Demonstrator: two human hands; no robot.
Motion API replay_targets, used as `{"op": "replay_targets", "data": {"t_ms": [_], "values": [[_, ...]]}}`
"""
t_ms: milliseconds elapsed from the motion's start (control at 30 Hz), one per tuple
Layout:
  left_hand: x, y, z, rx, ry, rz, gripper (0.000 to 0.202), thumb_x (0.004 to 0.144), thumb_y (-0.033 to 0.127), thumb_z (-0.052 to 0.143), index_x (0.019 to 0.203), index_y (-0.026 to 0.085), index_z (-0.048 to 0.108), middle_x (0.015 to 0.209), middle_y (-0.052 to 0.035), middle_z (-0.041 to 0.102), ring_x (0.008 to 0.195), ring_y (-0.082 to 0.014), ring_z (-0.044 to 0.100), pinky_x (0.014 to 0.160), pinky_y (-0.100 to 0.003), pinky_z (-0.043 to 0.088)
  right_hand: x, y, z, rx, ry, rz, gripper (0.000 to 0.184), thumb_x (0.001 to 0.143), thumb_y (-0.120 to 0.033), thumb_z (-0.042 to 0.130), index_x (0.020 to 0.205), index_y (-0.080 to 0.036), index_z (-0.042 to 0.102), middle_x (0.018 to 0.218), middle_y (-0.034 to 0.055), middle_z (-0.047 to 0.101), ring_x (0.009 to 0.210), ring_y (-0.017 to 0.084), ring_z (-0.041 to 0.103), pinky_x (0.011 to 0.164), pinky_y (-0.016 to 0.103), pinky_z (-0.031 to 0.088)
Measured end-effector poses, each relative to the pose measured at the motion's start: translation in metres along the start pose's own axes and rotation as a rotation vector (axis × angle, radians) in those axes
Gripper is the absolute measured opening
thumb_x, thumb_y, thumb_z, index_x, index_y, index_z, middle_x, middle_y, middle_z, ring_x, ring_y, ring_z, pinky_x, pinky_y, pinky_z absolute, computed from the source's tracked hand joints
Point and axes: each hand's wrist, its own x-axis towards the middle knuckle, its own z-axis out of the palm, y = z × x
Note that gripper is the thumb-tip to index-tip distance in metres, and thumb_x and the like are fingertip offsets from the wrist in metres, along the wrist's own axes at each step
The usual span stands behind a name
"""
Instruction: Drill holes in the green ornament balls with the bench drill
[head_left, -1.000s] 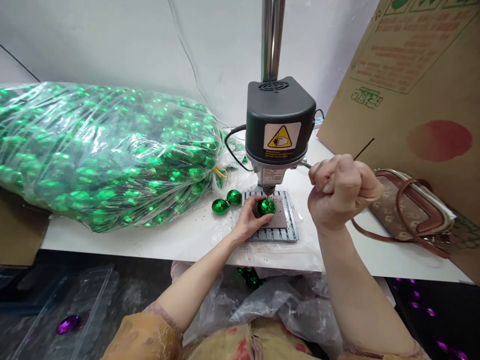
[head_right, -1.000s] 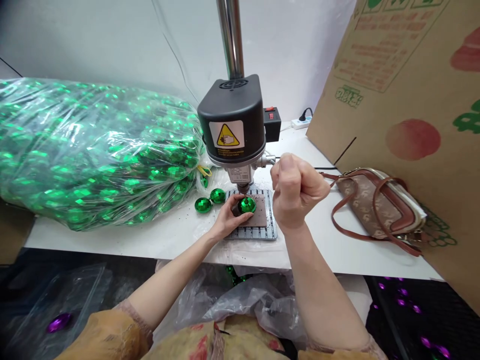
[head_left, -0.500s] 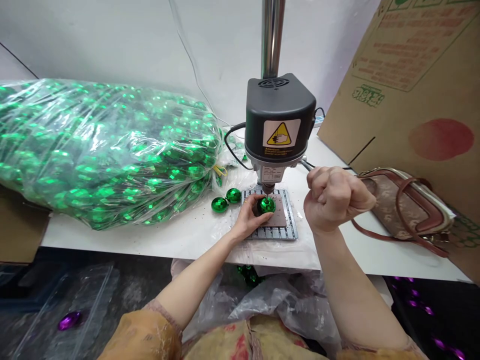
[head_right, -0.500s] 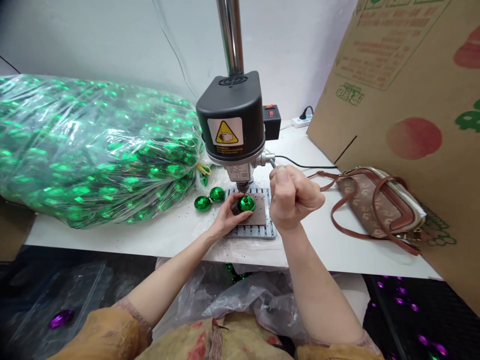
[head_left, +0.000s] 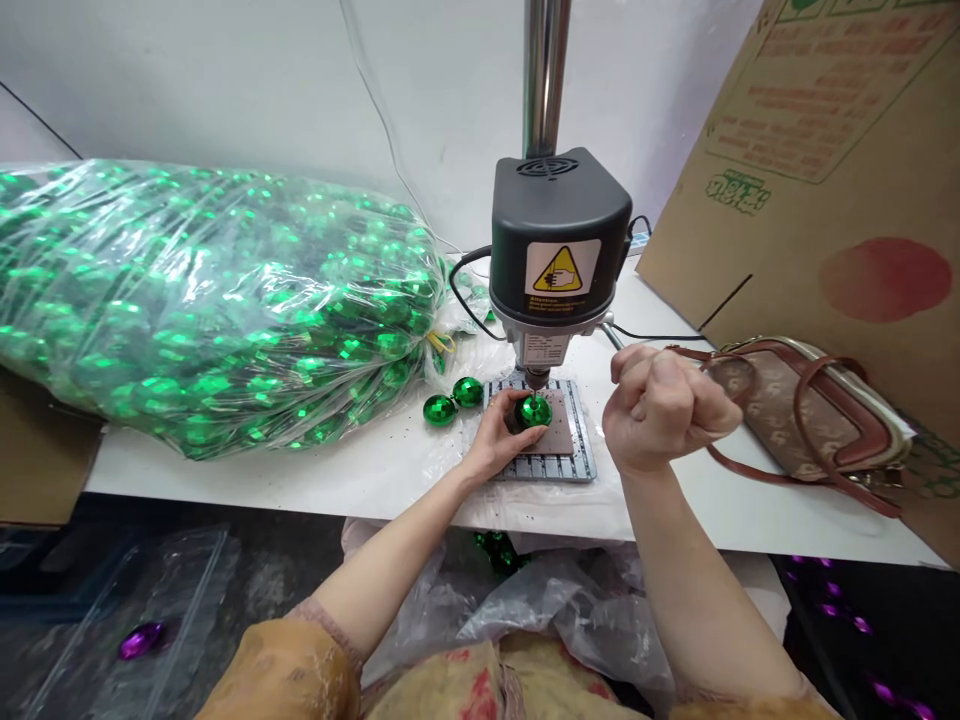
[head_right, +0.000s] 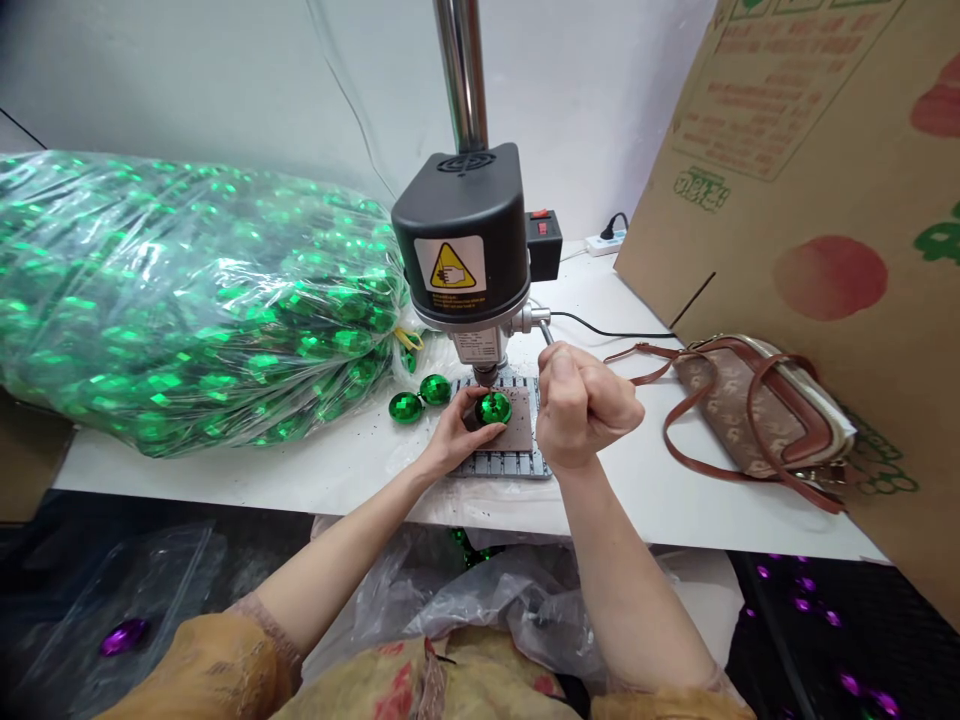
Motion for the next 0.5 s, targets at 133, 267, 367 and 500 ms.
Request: {"op": "replay_targets", "data": {"t_ms": [133, 267, 367, 500], "values": [[0.000, -0.001, 0.002, 0.055, 0.061, -0.005, 0.053, 0.070, 0.038, 0.094, 0.112, 0.021, 0.067, 0.109, -0.0078, 0.072, 0.108, -0.0269, 0.068, 0.097, -0.039, 0.055, 0.030, -0.011, 0.018, -0.081, 0.019, 0.193, 0.051, 0.092, -0.028, 0.064, 0.050, -0.020, 0.034, 0.043, -0.0079, 0.033, 0.039, 0.004, 0.033, 0.044, 0.025, 0.033], [-0.011, 0.005, 0.002, 0.238, 0.209, 0.046, 0.049, 0.072, 0.040, 0.091, 0.110, 0.021, 0.067, 0.111, -0.0084, 0.072, 0.106, -0.0265, 0.070, 0.094, -0.040, 0.056, 0.060, -0.013, 0.032, -0.076, -0.023, 0.349, 0.046, 0.089, -0.026, 0.066, 0.053, -0.022, 0.039, 0.045, -0.0084, 0.039, 0.040, 0.004, 0.034, 0.042, 0.024, 0.029], [-0.043, 0.011, -0.007, 0.400, 0.244, 0.225, 0.044, 0.080, 0.044, 0.086, 0.113, 0.022, 0.066, 0.106, -0.0074, 0.073, 0.102, -0.0248, 0.071, 0.089, -0.038, 0.058, 0.067, -0.010, 0.036, -0.058, -0.034, 0.366, 0.044, 0.089, -0.021, 0.063, 0.053, -0.022, 0.037, 0.044, -0.0083, 0.039, 0.039, 0.004, 0.035, 0.040, 0.025, 0.027], [-0.117, -0.001, -0.032, 0.543, 0.002, 0.540, 0.050, 0.083, 0.053, 0.082, 0.119, 0.023, 0.067, 0.095, -0.0073, 0.075, 0.084, -0.0229, 0.075, 0.071, -0.035, 0.062, 0.065, -0.008, 0.035, -0.071, -0.044, 0.308, 0.043, 0.092, -0.022, 0.061, 0.056, -0.021, 0.036, 0.045, -0.0094, 0.039, 0.041, 0.001, 0.037, 0.043, 0.021, 0.029]]}}
